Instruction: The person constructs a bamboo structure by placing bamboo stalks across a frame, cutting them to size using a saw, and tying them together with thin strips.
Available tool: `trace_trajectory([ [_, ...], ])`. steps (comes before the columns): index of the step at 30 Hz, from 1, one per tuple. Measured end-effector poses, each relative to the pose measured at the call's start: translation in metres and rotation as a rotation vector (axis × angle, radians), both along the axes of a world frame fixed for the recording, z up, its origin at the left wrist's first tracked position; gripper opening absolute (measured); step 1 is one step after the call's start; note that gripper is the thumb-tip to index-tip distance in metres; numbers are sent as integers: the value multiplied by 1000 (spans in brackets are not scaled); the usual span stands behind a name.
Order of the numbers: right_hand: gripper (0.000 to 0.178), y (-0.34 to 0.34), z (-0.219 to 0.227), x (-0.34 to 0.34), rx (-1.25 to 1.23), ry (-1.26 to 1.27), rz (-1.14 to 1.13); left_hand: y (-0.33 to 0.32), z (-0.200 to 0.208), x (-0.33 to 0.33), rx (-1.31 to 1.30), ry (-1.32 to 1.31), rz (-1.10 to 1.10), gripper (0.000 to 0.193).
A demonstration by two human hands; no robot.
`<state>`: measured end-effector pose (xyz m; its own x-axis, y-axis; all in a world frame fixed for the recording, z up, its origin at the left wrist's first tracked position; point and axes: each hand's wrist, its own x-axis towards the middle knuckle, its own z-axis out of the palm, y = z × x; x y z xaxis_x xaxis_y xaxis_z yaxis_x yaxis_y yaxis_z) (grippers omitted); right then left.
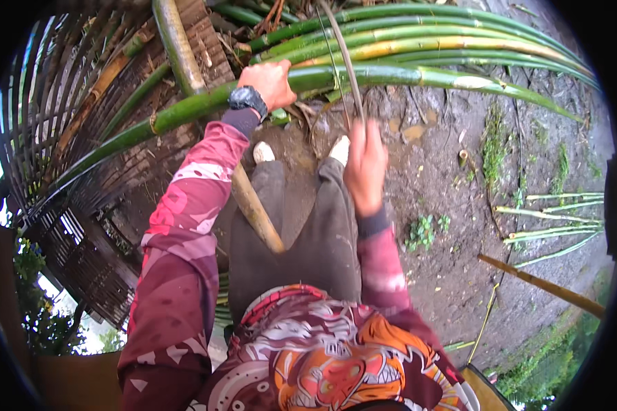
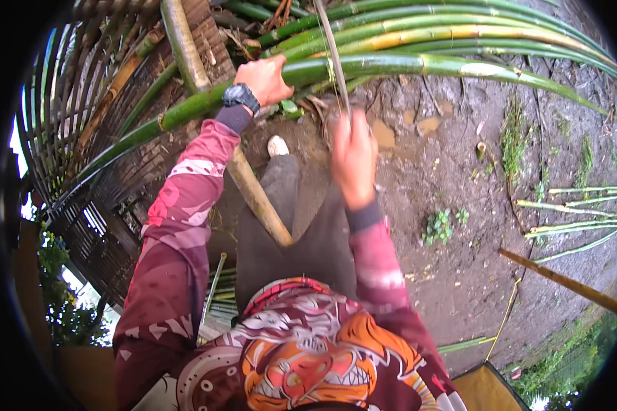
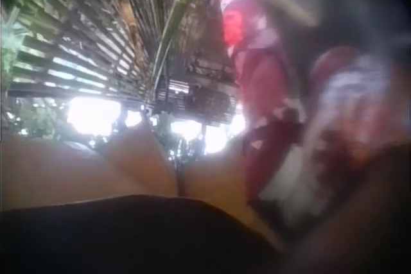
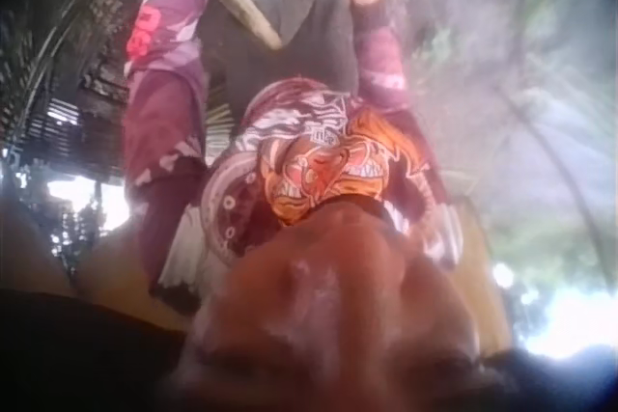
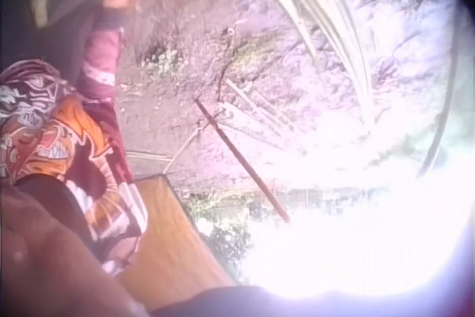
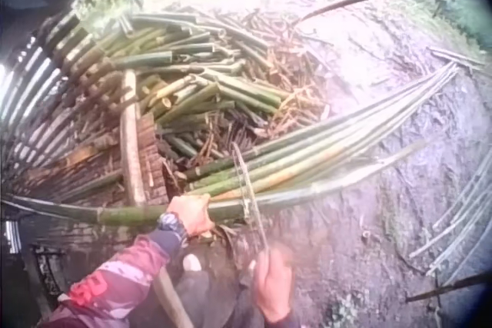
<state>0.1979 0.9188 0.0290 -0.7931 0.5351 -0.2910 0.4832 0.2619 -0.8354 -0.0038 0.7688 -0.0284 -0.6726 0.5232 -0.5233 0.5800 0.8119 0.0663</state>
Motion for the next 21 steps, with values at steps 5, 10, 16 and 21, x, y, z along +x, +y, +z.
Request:
trace_trajectory([
  [5,21,-10,36,74,-57,-44,-32,2,11,1,-93,-55,54,53],
  [10,18,4,-30,-61,32,164,-95,5,-10,1,67,85,-27,52],
  [16,18,-1,-71,-25,48,299,-96,13,6,-19,-127,-303,101,76],
  [21,22,15,-6,-58,14,104,-50,14,16,-12,-85,-151,32,61],
])
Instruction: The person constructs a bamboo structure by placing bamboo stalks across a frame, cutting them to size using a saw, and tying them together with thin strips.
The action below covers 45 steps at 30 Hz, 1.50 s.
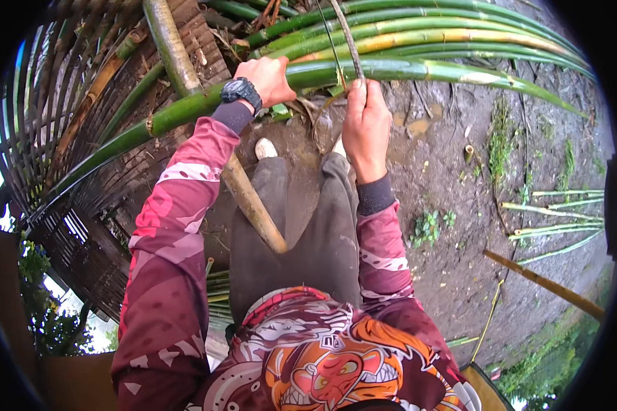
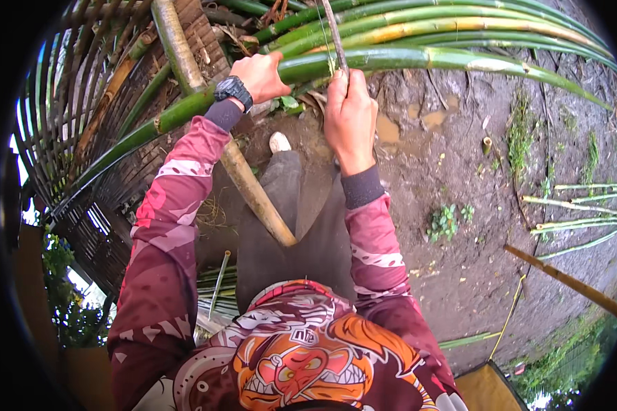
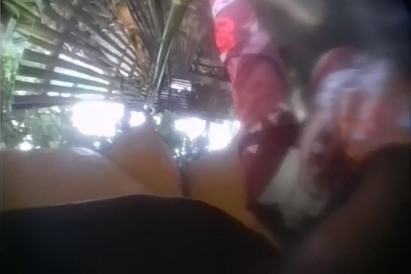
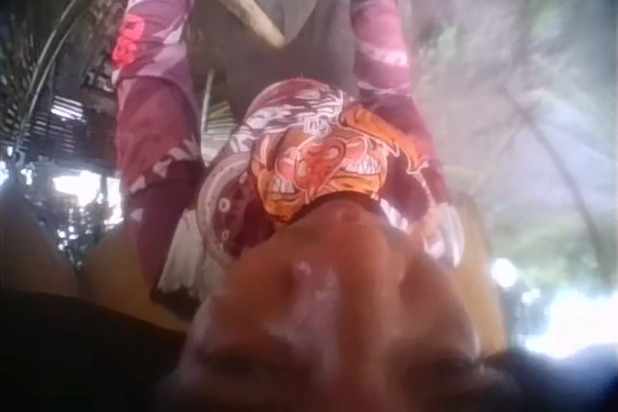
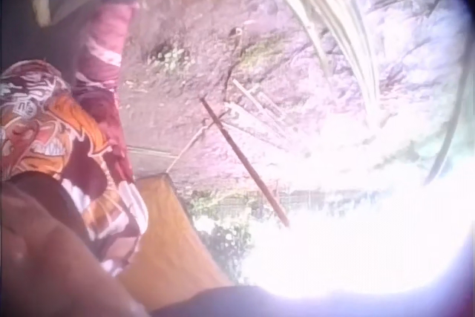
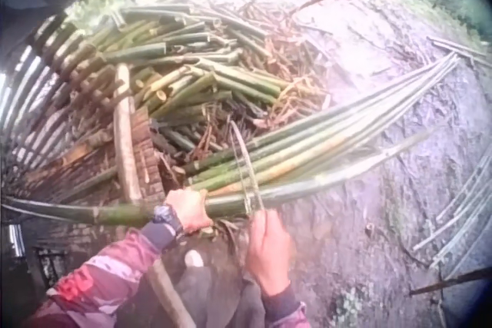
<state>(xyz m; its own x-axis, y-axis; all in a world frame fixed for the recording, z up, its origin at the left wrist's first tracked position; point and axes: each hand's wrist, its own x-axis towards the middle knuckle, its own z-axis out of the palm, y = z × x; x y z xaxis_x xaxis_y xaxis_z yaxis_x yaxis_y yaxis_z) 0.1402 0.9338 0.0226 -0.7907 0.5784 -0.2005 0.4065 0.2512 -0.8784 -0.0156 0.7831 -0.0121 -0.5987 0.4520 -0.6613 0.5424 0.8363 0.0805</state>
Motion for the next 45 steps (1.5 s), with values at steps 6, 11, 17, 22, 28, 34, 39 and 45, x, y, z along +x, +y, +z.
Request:
trace_trajectory([
  [6,16,-27,31,145,-165,-135,-4,-13,-4,7,31,19,6,56],
  [11,18,-16,0,101,409,72,214,-14,-3,13,55,130,-19,54],
  [17,26,-8,-23,38,-10,-4,21,-9,-14,17,46,132,-33,61],
  [22,16,-17,41,164,-129,-140,27,-16,-12,5,-9,129,-45,68],
  [28,28,-5,-37,-8,41,23,-39,3,-22,2,4,139,-20,61],
  [34,26,-12,-59,18,-63,165,-64,-5,-10,-11,125,56,-11,66],
  [39,27,-3,-25,5,4,51,-13,-5,-7,-9,-31,-66,-20,66],
  [45,18,-16,25,148,-68,-148,80,-16,-4,-1,32,71,-23,54],
])
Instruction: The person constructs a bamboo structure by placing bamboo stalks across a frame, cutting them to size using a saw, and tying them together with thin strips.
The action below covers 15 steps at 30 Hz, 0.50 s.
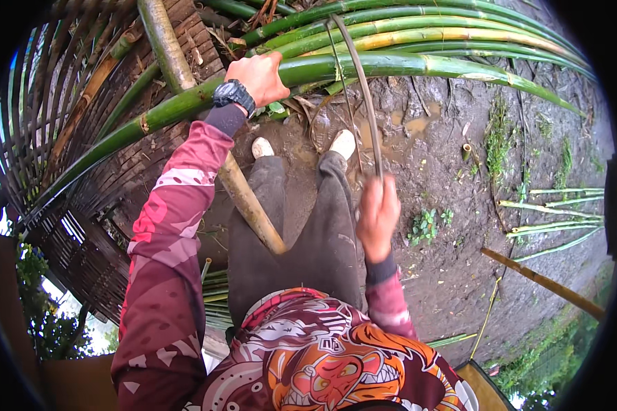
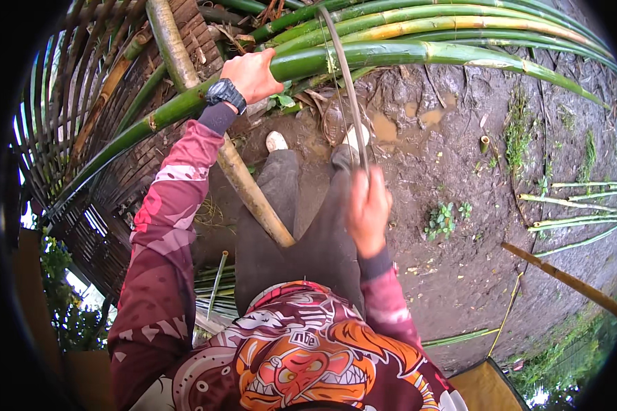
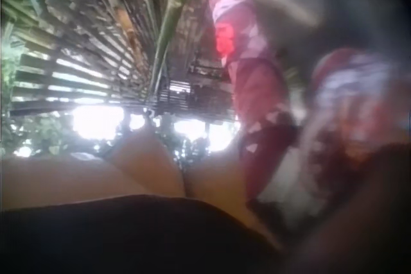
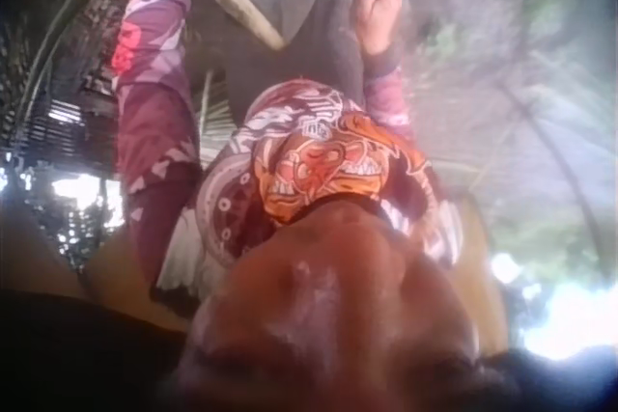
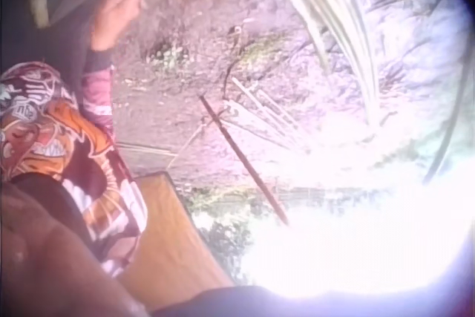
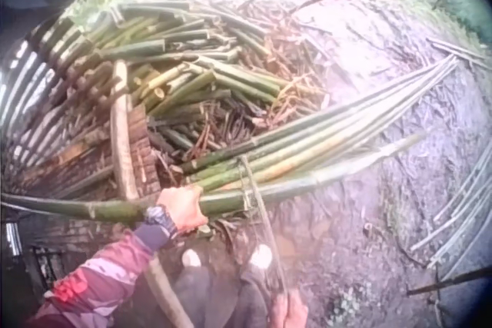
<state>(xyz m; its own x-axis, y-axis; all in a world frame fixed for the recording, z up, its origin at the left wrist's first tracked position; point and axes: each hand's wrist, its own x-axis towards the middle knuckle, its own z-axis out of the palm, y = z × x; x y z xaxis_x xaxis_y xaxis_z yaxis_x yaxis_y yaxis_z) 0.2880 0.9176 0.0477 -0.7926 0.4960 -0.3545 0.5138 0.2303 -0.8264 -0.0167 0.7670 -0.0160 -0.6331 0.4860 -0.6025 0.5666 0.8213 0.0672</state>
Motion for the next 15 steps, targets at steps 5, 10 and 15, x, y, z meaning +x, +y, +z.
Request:
trace_trajectory([
  [5,20,2,-38,-66,264,186,10,0,-4,5,86,147,-26,44],
  [10,32,14,-50,-145,73,186,-68,8,-13,4,116,186,-21,44],
  [15,15,-2,2,-1,-24,25,-52,-13,-18,-11,90,210,-50,51],
])
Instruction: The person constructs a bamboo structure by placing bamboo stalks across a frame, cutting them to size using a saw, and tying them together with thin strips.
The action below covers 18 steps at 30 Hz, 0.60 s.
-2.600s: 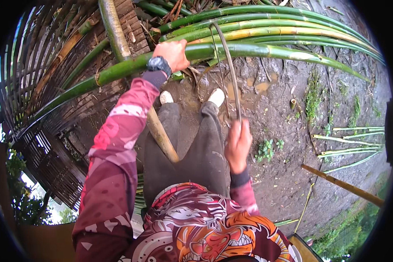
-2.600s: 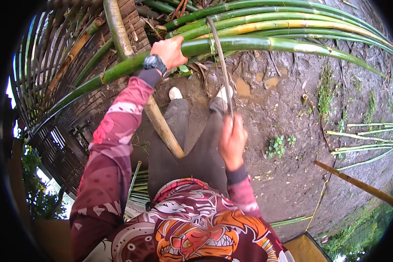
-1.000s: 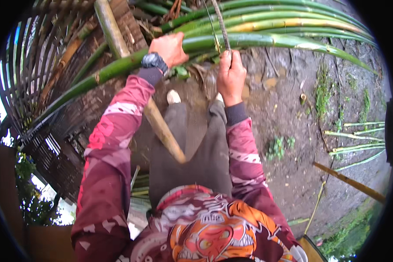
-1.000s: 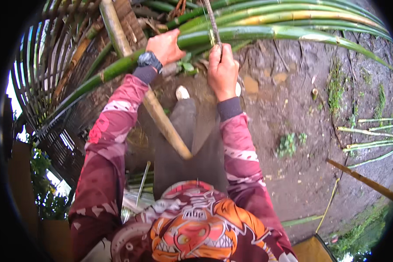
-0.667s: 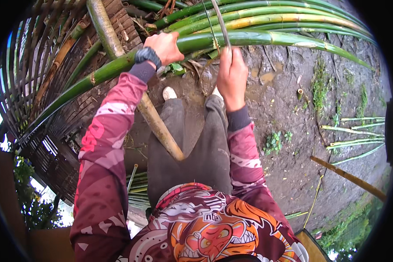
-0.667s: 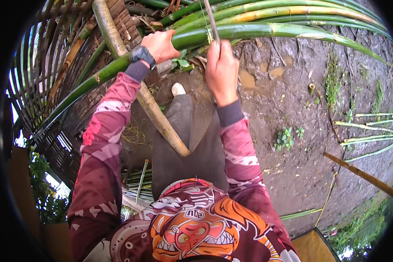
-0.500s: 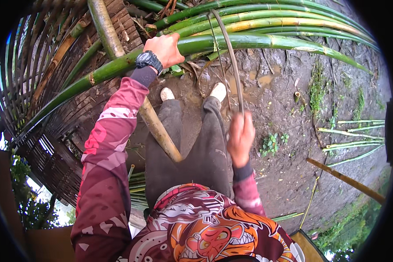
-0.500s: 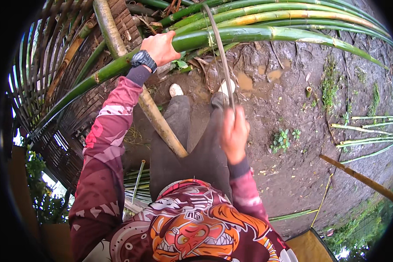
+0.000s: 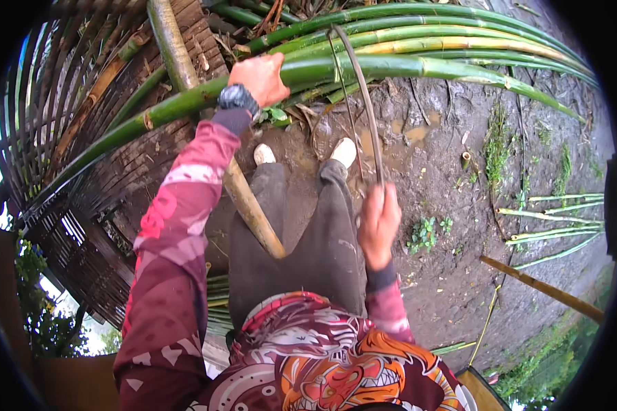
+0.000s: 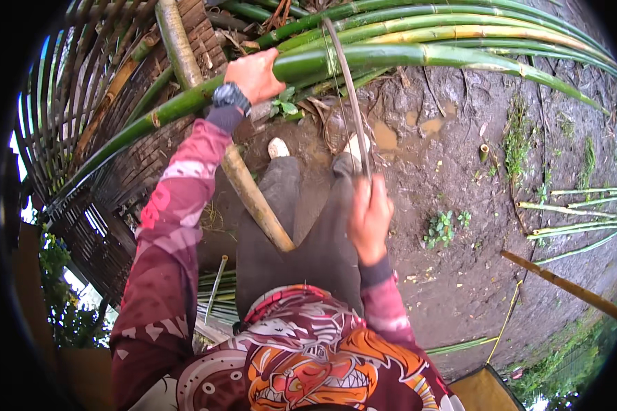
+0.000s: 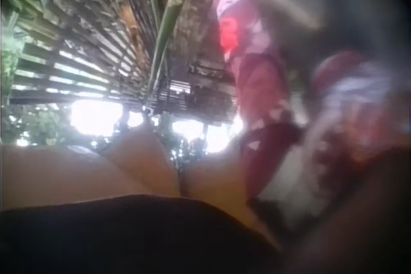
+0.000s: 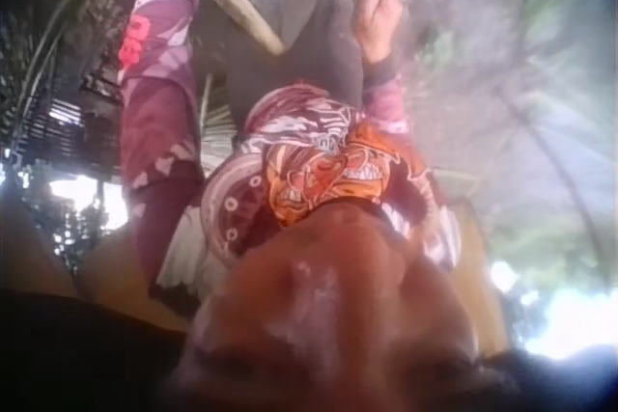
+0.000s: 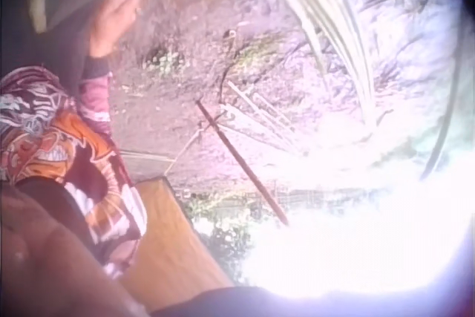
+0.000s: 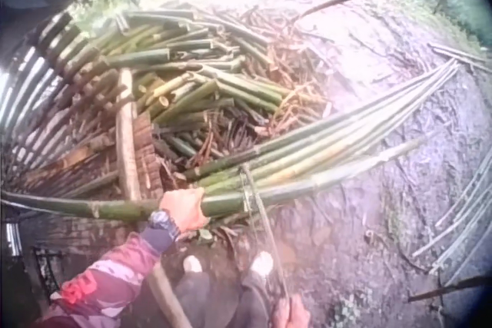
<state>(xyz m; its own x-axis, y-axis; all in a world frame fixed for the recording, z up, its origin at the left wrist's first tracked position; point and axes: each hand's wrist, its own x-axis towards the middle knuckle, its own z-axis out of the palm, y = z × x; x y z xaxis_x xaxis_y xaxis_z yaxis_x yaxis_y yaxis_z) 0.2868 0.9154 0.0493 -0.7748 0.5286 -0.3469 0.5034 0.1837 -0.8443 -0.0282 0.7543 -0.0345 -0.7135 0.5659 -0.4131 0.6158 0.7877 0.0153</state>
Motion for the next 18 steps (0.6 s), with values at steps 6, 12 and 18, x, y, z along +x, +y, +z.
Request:
trace_trajectory([
  [6,22,19,-67,-150,194,169,-86,33,12,9,-34,-72,37,44],
  [12,18,-7,-91,-121,43,306,-117,9,18,7,-90,-237,66,77],
  [18,21,11,-66,-138,107,221,-65,16,12,-9,-96,-374,52,77],
])
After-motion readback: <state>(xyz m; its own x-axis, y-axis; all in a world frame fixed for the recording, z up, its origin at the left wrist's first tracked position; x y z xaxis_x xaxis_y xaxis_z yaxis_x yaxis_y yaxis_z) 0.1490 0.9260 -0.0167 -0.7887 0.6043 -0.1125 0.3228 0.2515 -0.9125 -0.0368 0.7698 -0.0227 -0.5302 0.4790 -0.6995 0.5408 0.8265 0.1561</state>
